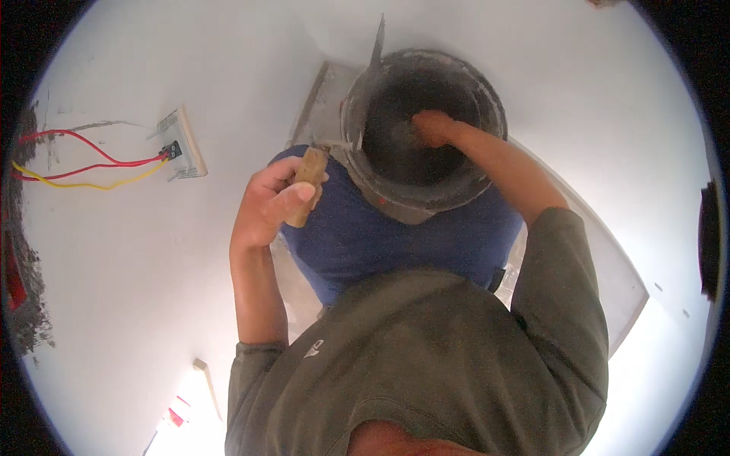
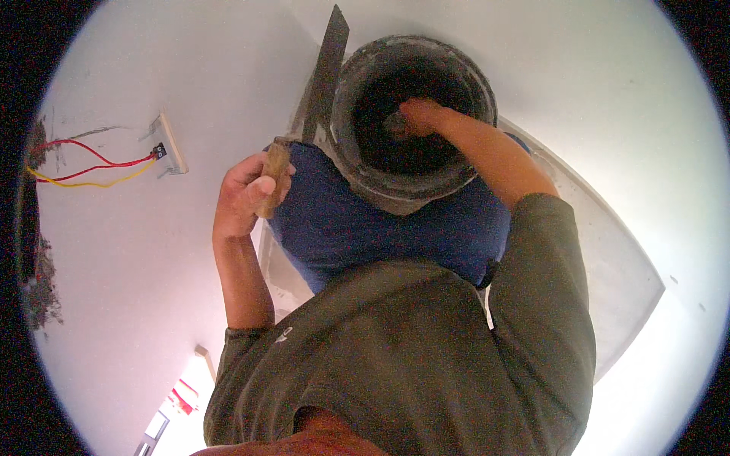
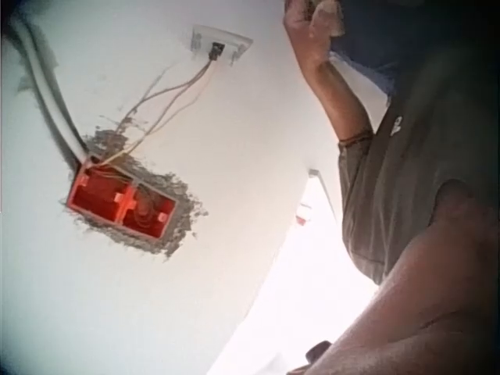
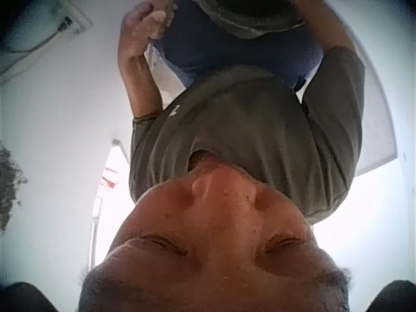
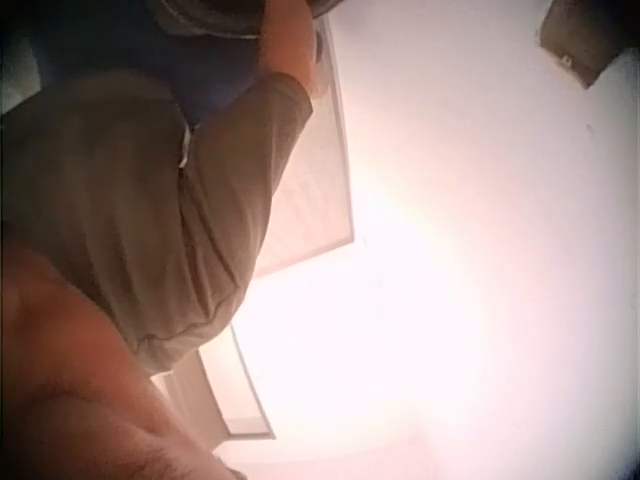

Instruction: Apply plaster or filler to wall channels and holes using trowels to smooth the surface.

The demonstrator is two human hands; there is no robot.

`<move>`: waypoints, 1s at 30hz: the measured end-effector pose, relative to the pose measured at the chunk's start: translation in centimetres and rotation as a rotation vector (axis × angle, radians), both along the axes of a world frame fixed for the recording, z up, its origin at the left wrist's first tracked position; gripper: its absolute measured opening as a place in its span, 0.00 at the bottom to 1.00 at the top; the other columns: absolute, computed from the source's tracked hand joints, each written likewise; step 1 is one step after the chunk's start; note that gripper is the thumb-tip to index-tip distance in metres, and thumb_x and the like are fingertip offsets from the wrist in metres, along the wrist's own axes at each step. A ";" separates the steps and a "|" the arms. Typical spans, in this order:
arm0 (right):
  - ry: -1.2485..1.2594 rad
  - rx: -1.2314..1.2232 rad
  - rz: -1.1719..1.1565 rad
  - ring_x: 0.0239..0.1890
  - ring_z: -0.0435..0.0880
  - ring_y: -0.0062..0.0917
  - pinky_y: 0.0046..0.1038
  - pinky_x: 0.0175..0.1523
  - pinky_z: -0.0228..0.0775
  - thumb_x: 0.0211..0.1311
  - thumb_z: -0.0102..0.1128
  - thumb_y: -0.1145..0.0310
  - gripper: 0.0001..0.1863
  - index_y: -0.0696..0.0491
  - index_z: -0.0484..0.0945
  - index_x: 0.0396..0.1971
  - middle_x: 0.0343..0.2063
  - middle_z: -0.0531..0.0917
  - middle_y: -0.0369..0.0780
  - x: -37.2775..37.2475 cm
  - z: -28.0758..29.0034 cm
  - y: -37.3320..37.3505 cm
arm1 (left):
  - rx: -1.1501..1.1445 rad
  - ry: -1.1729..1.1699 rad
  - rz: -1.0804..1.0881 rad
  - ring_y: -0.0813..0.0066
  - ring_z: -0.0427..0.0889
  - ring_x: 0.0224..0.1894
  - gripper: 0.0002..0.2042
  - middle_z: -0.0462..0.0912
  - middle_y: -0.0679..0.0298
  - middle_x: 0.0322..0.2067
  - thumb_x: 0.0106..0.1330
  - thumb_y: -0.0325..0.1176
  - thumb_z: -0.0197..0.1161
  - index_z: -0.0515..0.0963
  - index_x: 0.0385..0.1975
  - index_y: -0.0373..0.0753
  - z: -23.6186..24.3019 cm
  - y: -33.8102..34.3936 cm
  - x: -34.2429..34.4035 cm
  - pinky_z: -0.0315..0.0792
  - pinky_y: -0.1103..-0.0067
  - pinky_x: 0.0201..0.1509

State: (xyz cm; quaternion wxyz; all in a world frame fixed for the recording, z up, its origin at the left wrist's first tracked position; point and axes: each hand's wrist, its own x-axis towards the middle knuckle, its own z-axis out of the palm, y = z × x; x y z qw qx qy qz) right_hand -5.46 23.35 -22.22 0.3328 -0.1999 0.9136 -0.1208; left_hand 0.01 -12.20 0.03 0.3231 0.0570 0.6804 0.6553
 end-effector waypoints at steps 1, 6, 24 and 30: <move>0.002 -0.057 -0.014 0.45 0.87 0.49 0.48 0.49 0.80 0.61 0.66 0.46 0.25 0.57 0.86 0.39 0.40 0.88 0.52 0.0 -0.5 -0.1 | 0.036 -0.001 -0.013 0.77 0.80 0.32 0.23 0.83 0.64 0.30 0.63 0.48 0.72 0.83 0.45 0.32 -0.1 0.2 0.0 0.73 0.79 0.36; 0.006 -0.073 -0.022 0.39 0.87 0.49 0.48 0.47 0.78 0.63 0.63 0.43 0.30 0.61 0.86 0.34 0.35 0.88 0.53 -0.2 -2.0 0.1 | 0.149 -0.067 -0.054 0.73 0.81 0.32 0.29 0.84 0.60 0.31 0.64 0.51 0.71 0.80 0.53 0.30 -0.2 0.4 0.5 0.75 0.77 0.36; 0.075 -0.565 -0.547 0.31 0.83 0.36 0.36 0.39 0.73 0.64 0.67 0.49 0.22 0.53 0.84 0.45 0.28 0.84 0.46 11.8 18.0 8.1 | 0.485 -0.376 0.118 0.71 0.77 0.29 0.17 0.73 0.65 0.27 0.71 0.44 0.66 0.72 0.49 0.41 -3.0 5.8 1.4 0.75 0.73 0.35; 0.169 -0.687 -0.982 0.34 0.84 0.34 0.34 0.43 0.75 0.70 0.62 0.52 0.23 0.56 0.82 0.53 0.32 0.86 0.47 18.5 20.8 7.3 | 0.315 -0.469 0.196 0.74 0.72 0.20 0.14 0.71 0.67 0.21 0.76 0.46 0.57 0.69 0.40 0.42 -3.6 9.1 0.4 0.71 0.73 0.26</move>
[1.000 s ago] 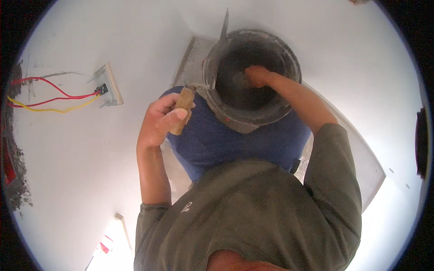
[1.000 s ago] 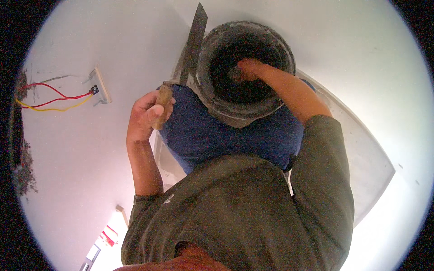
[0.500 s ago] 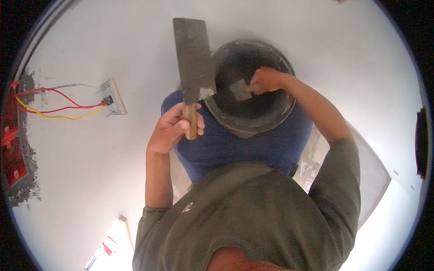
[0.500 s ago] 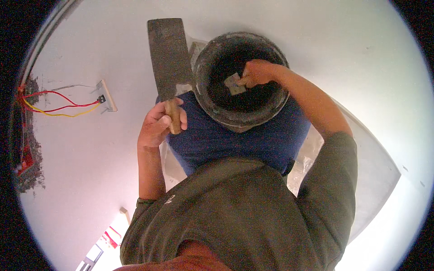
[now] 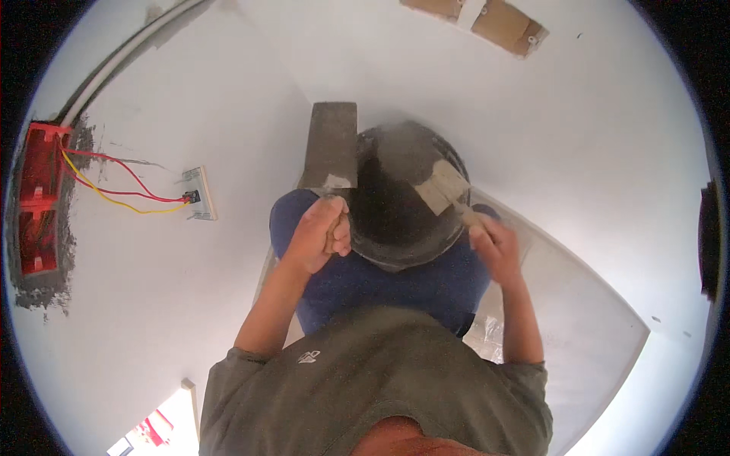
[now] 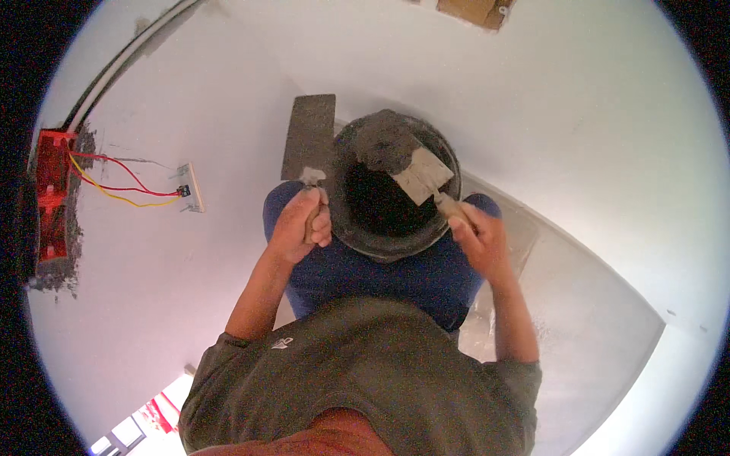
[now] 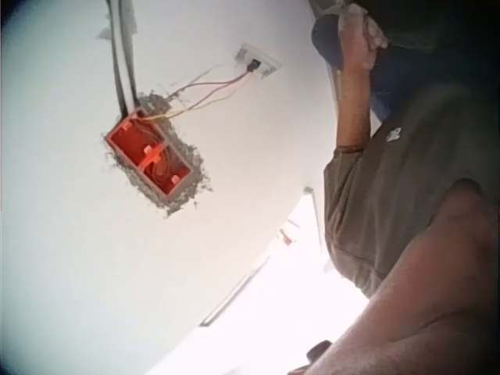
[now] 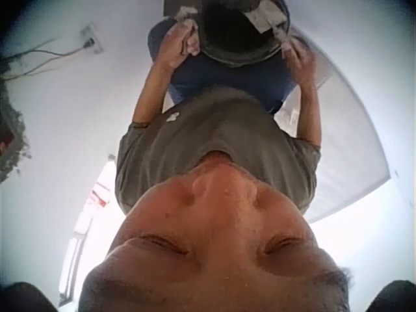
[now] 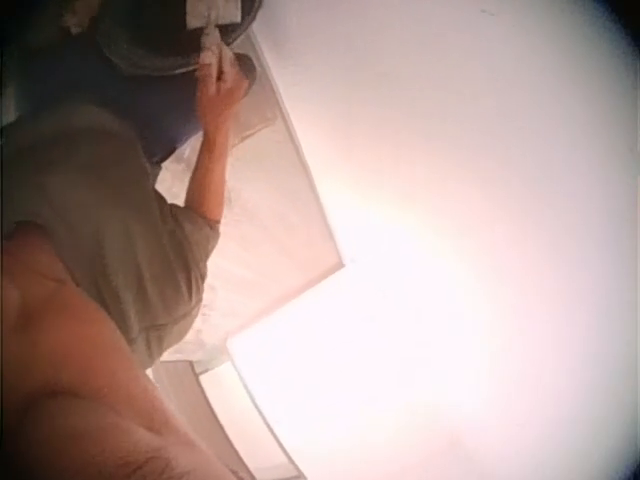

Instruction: Apply plaster or filler to wall channels and holes using trowels to smooth the surface.

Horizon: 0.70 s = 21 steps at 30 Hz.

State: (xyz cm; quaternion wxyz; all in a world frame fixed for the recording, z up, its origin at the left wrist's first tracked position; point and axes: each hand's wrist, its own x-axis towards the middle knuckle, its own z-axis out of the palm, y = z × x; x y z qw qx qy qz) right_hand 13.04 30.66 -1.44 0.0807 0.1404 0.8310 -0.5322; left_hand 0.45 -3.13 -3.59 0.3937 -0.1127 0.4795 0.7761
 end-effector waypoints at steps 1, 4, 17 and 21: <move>0.094 -0.002 -0.026 0.36 0.85 0.37 0.35 0.45 0.75 0.70 0.62 0.54 0.23 0.57 0.81 0.54 0.35 0.86 0.48 0.8 0.0 -0.6 | 0.001 0.015 0.005 0.73 0.71 0.19 0.15 0.71 0.67 0.20 0.77 0.48 0.58 0.69 0.39 0.42 0.0 0.7 0.1 0.70 0.73 0.24; 0.378 0.139 -0.082 0.43 0.85 0.44 0.38 0.51 0.76 0.70 0.61 0.58 0.23 0.60 0.77 0.56 0.42 0.85 0.52 1.7 -1.0 -2.8 | 0.030 0.006 -0.053 0.73 0.72 0.19 0.16 0.70 0.67 0.21 0.76 0.51 0.58 0.68 0.39 0.43 0.6 2.9 0.6 0.71 0.73 0.24; 0.880 0.546 -0.158 0.42 0.86 0.47 0.37 0.42 0.82 0.58 0.71 0.74 0.26 0.61 0.73 0.56 0.48 0.82 0.52 -3.2 -7.6 -9.4 | 0.191 -0.007 -0.153 0.78 0.69 0.16 0.16 0.69 0.70 0.21 0.79 0.53 0.52 0.68 0.43 0.45 7.1 7.8 4.0 0.70 0.75 0.18; 0.830 0.598 -0.181 0.45 0.86 0.48 0.38 0.43 0.82 0.59 0.70 0.75 0.24 0.61 0.75 0.55 0.48 0.82 0.53 -2.2 -9.8 -9.0 | 0.196 -0.019 -0.142 0.79 0.68 0.15 0.17 0.68 0.71 0.20 0.79 0.54 0.52 0.68 0.43 0.45 7.0 7.7 4.3 0.69 0.76 0.16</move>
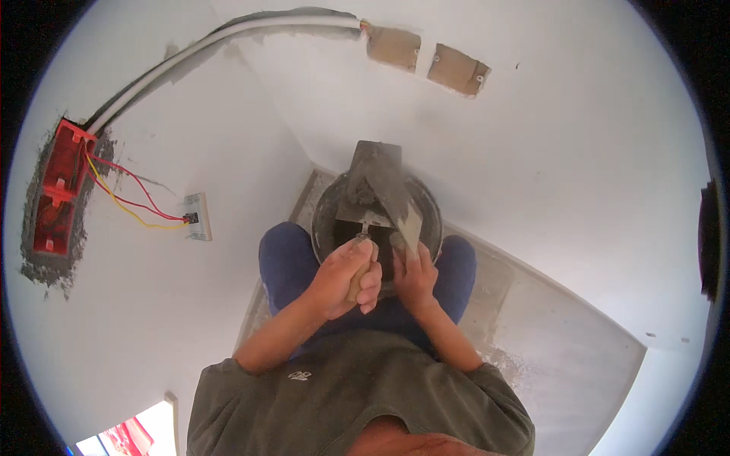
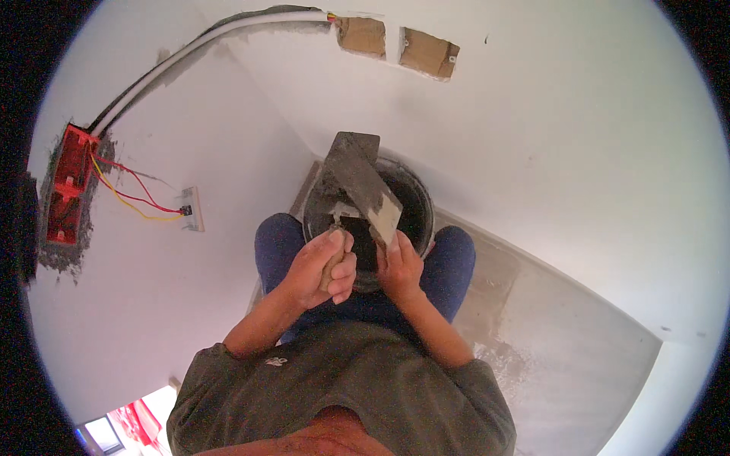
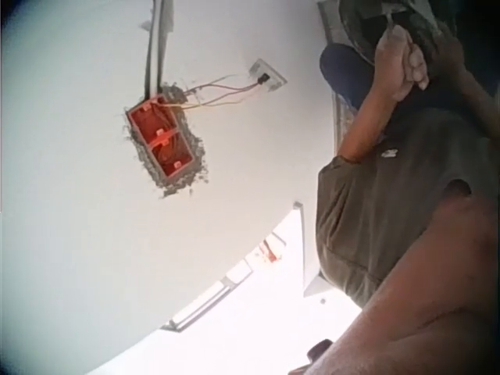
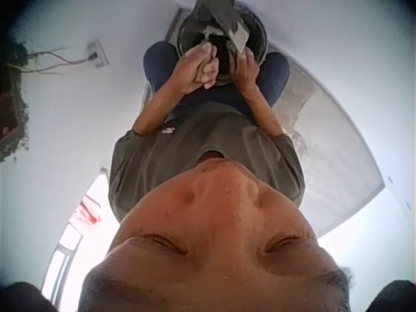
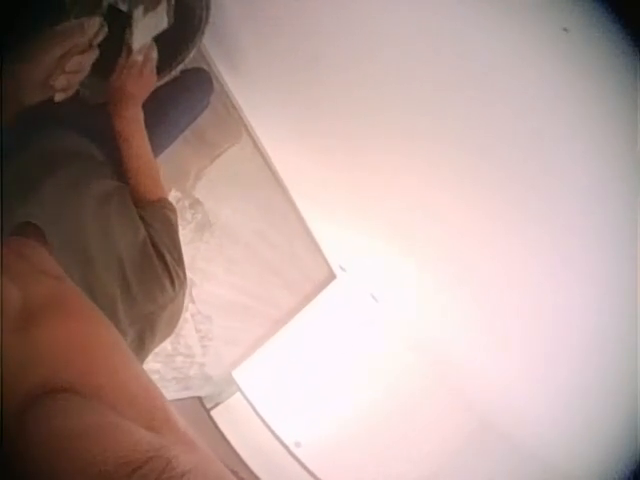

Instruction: Apply plaster or filler to wall channels and holes using trowels to smooth the surface.

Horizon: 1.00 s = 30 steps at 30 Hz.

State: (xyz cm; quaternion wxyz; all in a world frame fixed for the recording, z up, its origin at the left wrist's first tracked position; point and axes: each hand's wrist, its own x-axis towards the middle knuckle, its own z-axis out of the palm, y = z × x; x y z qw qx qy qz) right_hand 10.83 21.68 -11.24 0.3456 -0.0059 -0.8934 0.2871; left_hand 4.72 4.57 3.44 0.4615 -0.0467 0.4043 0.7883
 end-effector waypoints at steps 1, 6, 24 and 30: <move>-0.044 -0.014 -0.009 0.45 0.86 0.48 0.38 0.44 0.82 0.59 0.70 0.75 0.23 0.61 0.75 0.54 0.48 0.82 0.53 0.6 -0.5 0.1 | 0.000 -0.009 0.011 0.79 0.68 0.15 0.17 0.68 0.71 0.20 0.78 0.54 0.52 0.68 0.43 0.45 -0.2 0.0 0.0 0.69 0.76 0.16; -0.183 -0.063 0.003 0.42 0.86 0.47 0.37 0.42 0.81 0.63 0.68 0.70 0.24 0.60 0.75 0.57 0.47 0.83 0.52 4.6 -0.7 1.3 | 0.024 -0.029 0.064 0.77 0.69 0.15 0.18 0.68 0.70 0.20 0.79 0.55 0.50 0.68 0.42 0.45 -1.0 -0.8 -0.7 0.70 0.74 0.19; -0.671 -1.913 0.761 0.10 0.61 0.14 0.21 0.13 0.52 0.71 0.56 0.38 0.32 0.51 0.70 0.58 0.15 0.67 0.31 5.5 1.9 7.8 | 0.131 0.030 0.019 0.75 0.66 0.12 0.23 0.66 0.69 0.16 0.78 0.61 0.45 0.68 0.43 0.45 -1.6 -1.2 -2.7 0.66 0.72 0.17; -0.438 -1.476 0.507 0.18 0.72 0.19 0.23 0.22 0.63 0.69 0.62 0.43 0.32 0.55 0.70 0.58 0.27 0.76 0.37 6.6 5.8 11.7 | 0.397 0.324 -0.003 0.69 0.75 0.33 0.22 0.74 0.64 0.32 0.75 0.59 0.53 0.67 0.50 0.45 -1.2 2.2 -5.0 0.72 0.70 0.40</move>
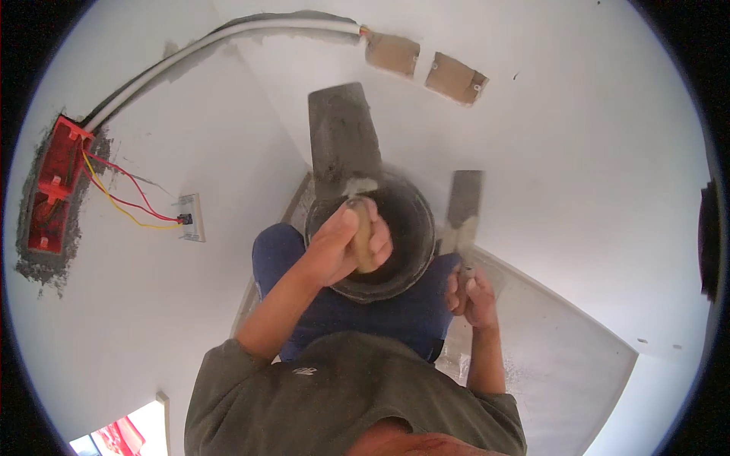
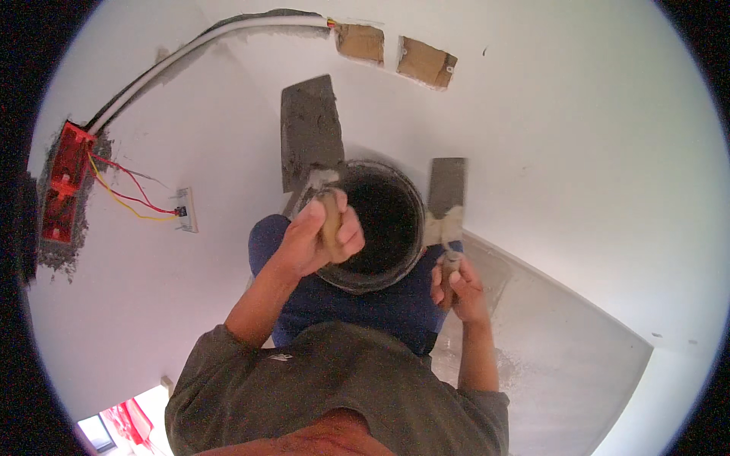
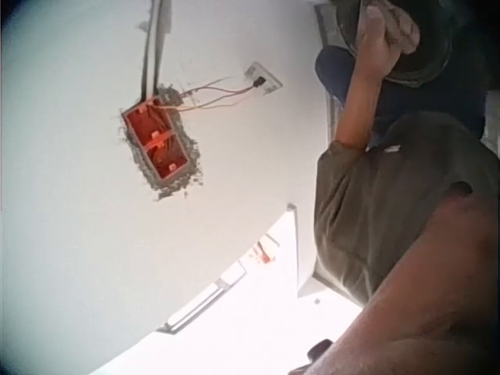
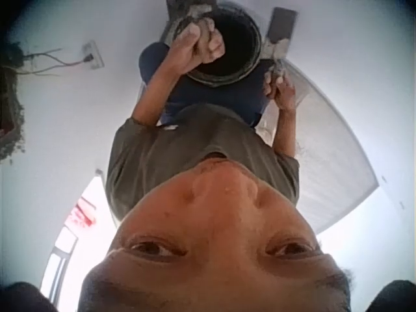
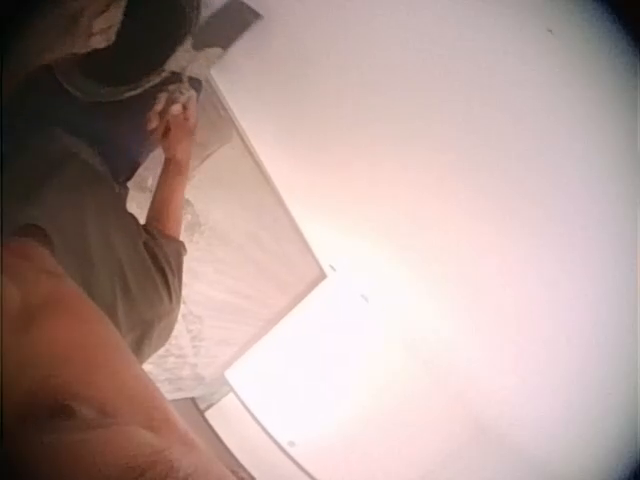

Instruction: Apply plaster or filler to wall channels and holes using trowels to smooth the surface.

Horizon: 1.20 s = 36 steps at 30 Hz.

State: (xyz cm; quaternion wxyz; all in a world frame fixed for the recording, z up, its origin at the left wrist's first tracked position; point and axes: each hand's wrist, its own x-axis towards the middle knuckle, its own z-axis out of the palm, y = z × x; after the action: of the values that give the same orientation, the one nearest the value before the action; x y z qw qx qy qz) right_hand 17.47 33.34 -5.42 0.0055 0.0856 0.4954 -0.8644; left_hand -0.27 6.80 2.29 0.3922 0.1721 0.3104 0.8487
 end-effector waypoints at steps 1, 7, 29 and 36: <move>0.026 0.132 -0.036 0.20 0.73 0.20 0.23 0.23 0.63 0.70 0.61 0.43 0.32 0.55 0.69 0.58 0.29 0.78 0.38 0.0 1.0 0.5 | 0.001 0.038 0.025 0.68 0.75 0.36 0.22 0.74 0.63 0.34 0.76 0.58 0.54 0.67 0.51 0.45 0.0 0.9 -0.5 0.72 0.70 0.42; 0.054 0.642 -0.217 0.24 0.74 0.15 0.20 0.29 0.65 0.73 0.57 0.43 0.31 0.58 0.74 0.57 0.30 0.78 0.33 2.2 6.1 3.2 | -0.091 0.240 0.076 0.64 0.76 0.49 0.20 0.77 0.59 0.43 0.76 0.52 0.57 0.66 0.53 0.44 0.4 5.8 -2.3 0.71 0.66 0.58; 0.472 2.085 -0.420 0.44 0.82 0.41 0.40 0.48 0.74 0.59 0.70 0.70 0.24 0.55 0.75 0.54 0.45 0.84 0.45 -1.9 17.6 9.2 | -0.096 0.209 0.447 0.71 0.82 0.47 0.20 0.81 0.61 0.44 0.73 0.48 0.65 0.65 0.51 0.42 0.0 20.6 -3.7 0.78 0.71 0.54; 0.540 2.058 -0.311 0.45 0.82 0.40 0.40 0.49 0.74 0.58 0.70 0.69 0.23 0.54 0.76 0.53 0.45 0.83 0.43 -5.5 18.7 8.7 | -0.098 0.215 0.428 0.71 0.82 0.46 0.19 0.82 0.60 0.43 0.75 0.47 0.63 0.65 0.52 0.41 0.4 20.3 -3.4 0.78 0.71 0.51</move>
State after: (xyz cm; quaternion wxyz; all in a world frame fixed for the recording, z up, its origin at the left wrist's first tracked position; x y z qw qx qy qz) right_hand 11.93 42.07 13.27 -0.2889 -0.0824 0.9537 -0.0138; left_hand -3.68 27.13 2.68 0.1760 0.1723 0.4204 0.8733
